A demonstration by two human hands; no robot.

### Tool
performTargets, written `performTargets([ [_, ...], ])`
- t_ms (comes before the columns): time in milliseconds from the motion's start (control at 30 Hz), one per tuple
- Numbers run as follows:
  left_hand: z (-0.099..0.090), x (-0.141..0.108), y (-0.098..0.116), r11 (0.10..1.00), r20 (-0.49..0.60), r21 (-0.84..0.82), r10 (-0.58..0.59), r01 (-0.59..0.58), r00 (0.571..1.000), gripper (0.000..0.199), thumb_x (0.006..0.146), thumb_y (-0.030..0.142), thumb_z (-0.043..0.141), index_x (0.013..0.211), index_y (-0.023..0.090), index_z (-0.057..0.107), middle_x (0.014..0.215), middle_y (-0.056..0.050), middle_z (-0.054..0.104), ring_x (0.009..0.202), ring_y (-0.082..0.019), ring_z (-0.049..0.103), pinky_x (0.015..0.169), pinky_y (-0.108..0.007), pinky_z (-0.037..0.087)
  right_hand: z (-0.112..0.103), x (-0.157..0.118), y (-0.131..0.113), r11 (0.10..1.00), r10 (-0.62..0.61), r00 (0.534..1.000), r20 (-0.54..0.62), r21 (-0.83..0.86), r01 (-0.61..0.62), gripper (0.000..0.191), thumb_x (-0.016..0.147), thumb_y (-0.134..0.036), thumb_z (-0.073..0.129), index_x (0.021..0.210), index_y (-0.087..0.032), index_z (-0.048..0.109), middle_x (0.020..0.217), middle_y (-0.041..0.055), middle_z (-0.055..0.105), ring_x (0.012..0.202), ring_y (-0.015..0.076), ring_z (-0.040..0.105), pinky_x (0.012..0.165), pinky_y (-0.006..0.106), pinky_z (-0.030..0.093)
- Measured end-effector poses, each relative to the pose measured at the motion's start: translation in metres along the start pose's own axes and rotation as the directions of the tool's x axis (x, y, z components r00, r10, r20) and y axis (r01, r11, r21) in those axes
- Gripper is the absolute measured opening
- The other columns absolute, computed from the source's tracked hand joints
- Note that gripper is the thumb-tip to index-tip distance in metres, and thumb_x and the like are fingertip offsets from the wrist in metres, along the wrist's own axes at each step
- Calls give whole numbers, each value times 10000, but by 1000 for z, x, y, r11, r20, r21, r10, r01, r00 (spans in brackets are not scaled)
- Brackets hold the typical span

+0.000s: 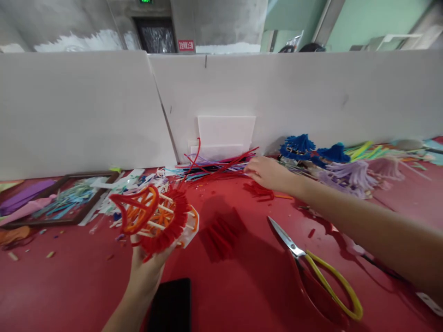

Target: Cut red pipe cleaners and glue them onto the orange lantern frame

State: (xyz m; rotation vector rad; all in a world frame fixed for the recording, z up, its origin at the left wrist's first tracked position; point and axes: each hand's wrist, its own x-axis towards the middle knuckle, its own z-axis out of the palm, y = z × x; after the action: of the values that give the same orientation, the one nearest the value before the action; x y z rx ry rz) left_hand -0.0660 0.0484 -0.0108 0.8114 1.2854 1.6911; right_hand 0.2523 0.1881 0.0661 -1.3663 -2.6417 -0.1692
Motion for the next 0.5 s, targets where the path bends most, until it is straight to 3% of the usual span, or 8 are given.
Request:
performTargets([
  [100,7,-2,5,999,4,-23,36,-36,999,717,394,195,885,1050,277,608,1029,-8,673,859,-180,654,707,-257,568,-1,-57,8,998,-53,997,59,-12,54,211,875,-215,494,893,-161,698,927,105,669,901,237,591,859,382,423],
  [233,13,-1,12,995,-21,-83,52,-54,998,705,378,192,887,1024,292,625,1051,12,672,872,-148,648,712,-199,562,8,-112,26,994,-100,988,115,-21,104,177,847,-259,542,805,-187,697,934,101,649,935,256,554,866,423,406],
  [367,15,0,16,991,-36,-87,95,-98,995,703,347,108,870,984,289,637,1092,24,673,863,-135,652,698,-165,553,18,-136,36,988,-130,983,133,-71,140,113,819,-236,586,803,-207,694,966,93,631,1013,275,514,904,446,374],
  [500,18,1,19,989,-30,-118,88,-91,996,763,338,57,848,1018,316,619,1093,32,682,873,-156,659,639,-168,555,26,-139,34,977,-164,978,132,-118,180,152,862,-278,557,834,-205,687,969,88,630,1014,260,514,905,426,367],
])
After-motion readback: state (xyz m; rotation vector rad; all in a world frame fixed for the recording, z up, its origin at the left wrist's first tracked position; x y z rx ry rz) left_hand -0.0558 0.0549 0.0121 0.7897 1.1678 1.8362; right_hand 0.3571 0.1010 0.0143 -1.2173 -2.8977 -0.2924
